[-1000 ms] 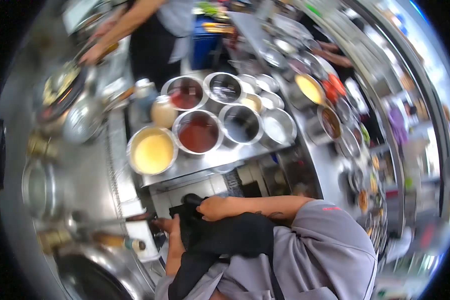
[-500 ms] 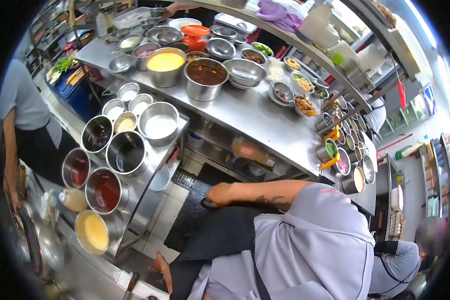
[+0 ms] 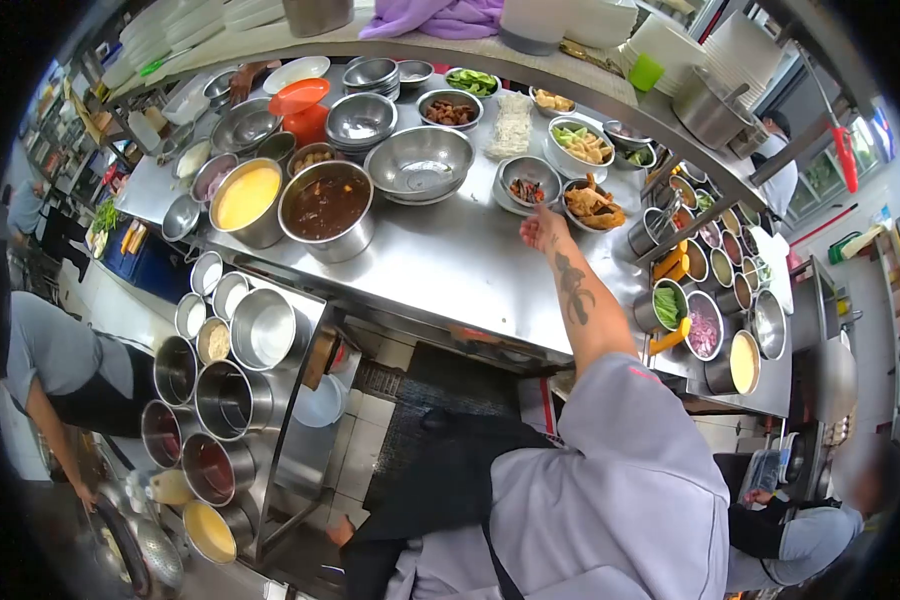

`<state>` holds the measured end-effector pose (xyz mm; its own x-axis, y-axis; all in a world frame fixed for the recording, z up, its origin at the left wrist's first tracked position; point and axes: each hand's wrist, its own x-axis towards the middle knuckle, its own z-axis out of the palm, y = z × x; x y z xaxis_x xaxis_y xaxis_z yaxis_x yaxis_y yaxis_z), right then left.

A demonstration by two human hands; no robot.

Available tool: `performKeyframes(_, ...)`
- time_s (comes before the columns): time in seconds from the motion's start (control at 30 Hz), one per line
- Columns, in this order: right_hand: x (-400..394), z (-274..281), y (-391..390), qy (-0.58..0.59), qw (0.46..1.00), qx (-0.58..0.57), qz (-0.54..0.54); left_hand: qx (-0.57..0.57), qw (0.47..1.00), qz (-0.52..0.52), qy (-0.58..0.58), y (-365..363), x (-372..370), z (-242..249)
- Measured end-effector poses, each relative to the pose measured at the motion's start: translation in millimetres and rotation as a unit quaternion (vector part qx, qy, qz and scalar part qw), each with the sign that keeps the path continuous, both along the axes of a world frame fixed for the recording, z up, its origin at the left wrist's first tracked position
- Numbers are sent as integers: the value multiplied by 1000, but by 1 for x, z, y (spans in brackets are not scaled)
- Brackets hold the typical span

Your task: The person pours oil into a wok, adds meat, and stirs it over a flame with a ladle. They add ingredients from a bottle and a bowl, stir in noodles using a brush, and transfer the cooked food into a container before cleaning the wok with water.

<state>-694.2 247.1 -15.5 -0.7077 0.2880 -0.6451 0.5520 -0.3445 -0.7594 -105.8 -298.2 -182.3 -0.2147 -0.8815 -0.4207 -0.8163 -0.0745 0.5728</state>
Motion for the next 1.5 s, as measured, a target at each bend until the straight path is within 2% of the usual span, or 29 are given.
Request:
performKeyframes(0.07,-17,-14,10,15,993,-112,15,-24,985,-114,-124,7,-21,3)
performKeyframes(0.1,-24,-18,11,8,993,-118,14,-29,985,-113,-127,13,-35,16)
performKeyframes(0.17,-33,-25,12,9,992,-126,5,-17,988,-149,31,28,-65,45)
performKeyframes(0.27,-30,-29,12,42,990,-128,-35,35,991,-123,39,53,-119,109)
performKeyframes(0.3,-24,-30,11,71,988,-123,-62,33,991,-126,38,47,-123,95)
performKeyframes(0.37,2,-9,3,109,987,-106,-43,-52,963,-229,131,33,-139,48)
performKeyframes(0.43,33,11,-11,146,985,-84,-27,123,938,-210,245,45,-183,34)
performKeyframes(0.47,49,26,-22,126,990,-62,3,127,920,-284,239,61,-213,49)
performKeyframes(0.5,67,38,-33,106,993,-39,31,130,896,-358,231,85,-248,75)
performKeyframes(0.53,86,43,-43,121,989,-53,70,255,871,-340,246,119,-284,130)
performKeyframes(0.57,101,40,-51,110,985,-64,113,297,840,-356,283,150,-315,166)
performKeyframes(0.6,119,48,-62,112,979,-87,146,338,805,-370,318,174,-339,191)
performKeyframes(0.63,133,46,-70,106,971,-117,179,341,802,-376,314,192,-357,210)
performKeyframes(0.7,157,61,-92,54,965,-106,234,429,790,-320,297,216,-382,233)
performKeyframes(0.8,172,57,-92,53,909,-129,393,396,811,-343,260,211,-388,205)
performKeyframes(0.87,155,65,-66,27,910,-88,405,410,811,-318,272,209,-379,207)
performKeyframes(0.9,141,40,-42,64,943,-64,319,424,810,-288,286,207,-373,207)
performKeyframes(0.97,105,-12,18,65,978,-156,118,438,802,-281,294,198,-361,207)
performKeyframes(1.0,93,-1,39,74,983,-165,8,453,792,-271,306,192,-356,208)
performKeyframes(1.07,59,-29,88,43,978,-183,-93,450,801,-247,309,183,-345,210)
performKeyframes(1.17,43,-52,130,72,959,-252,-110,449,803,-208,331,171,-326,220)
performKeyframes(1.23,42,-63,139,94,975,-150,-136,446,797,-183,364,156,-311,219)
performKeyframes(1.33,72,-76,148,90,982,-155,-63,414,800,-158,404,134,-286,219)
performKeyframes(1.4,106,-50,122,99,982,-164,1,374,807,-134,438,126,-271,236)
performKeyframes(1.5,134,-49,79,27,986,-95,137,325,799,-86,499,97,-225,248)
